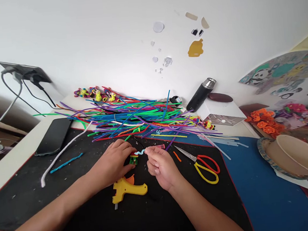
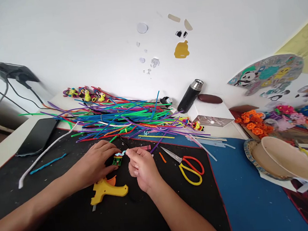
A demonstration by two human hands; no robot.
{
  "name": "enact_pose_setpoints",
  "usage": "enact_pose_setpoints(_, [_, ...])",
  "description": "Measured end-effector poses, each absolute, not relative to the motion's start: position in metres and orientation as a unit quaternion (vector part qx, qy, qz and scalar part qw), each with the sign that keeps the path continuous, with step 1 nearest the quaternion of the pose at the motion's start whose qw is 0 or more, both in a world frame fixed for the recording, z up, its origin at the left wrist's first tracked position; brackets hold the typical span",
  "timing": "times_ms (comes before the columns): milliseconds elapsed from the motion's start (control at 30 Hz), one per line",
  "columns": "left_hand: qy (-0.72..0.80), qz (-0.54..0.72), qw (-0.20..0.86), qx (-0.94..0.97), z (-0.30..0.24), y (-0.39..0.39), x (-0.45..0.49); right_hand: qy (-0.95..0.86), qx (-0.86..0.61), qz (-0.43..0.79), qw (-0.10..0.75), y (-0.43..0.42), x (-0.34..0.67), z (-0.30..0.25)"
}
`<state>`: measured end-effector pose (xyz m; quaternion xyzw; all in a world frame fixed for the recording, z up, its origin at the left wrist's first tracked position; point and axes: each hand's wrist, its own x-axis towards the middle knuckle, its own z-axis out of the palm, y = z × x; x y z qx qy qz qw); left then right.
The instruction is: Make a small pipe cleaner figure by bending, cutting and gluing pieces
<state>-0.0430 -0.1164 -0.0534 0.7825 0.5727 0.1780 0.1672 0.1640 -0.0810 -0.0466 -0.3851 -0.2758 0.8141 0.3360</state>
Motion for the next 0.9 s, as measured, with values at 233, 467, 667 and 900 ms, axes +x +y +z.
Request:
enact_pose_setpoints(233, [0.605, 0.252, 0.217, 0.723, -0.050, -0.118, -0.043, -0.228, -0.378, 0.835, 0.329, -0.082, 0.158, -0.043])
enact_pose_setpoints(467, [0.626, 0.282, 0.203, 0.698, -0.048, -0.121, -0.028, -0.192, -0.378, 0.840, 0.340, -0.085, 0.151, -0.044])
enact_pose_setpoints(667, [0.630, 0.289, 0.210, 0.689, -0.046, -0.123, -0.020, -0.180, -0.377, 0.841, 0.344, -0.086, 0.151, -0.048])
enact_pose_setpoints(900, [0.619, 0.309, 0.365, 0.623, -0.032, -0.124, -0.014, -0.169, -0.372, 0.848, 0.337, -0.086, 0.152, -0.048])
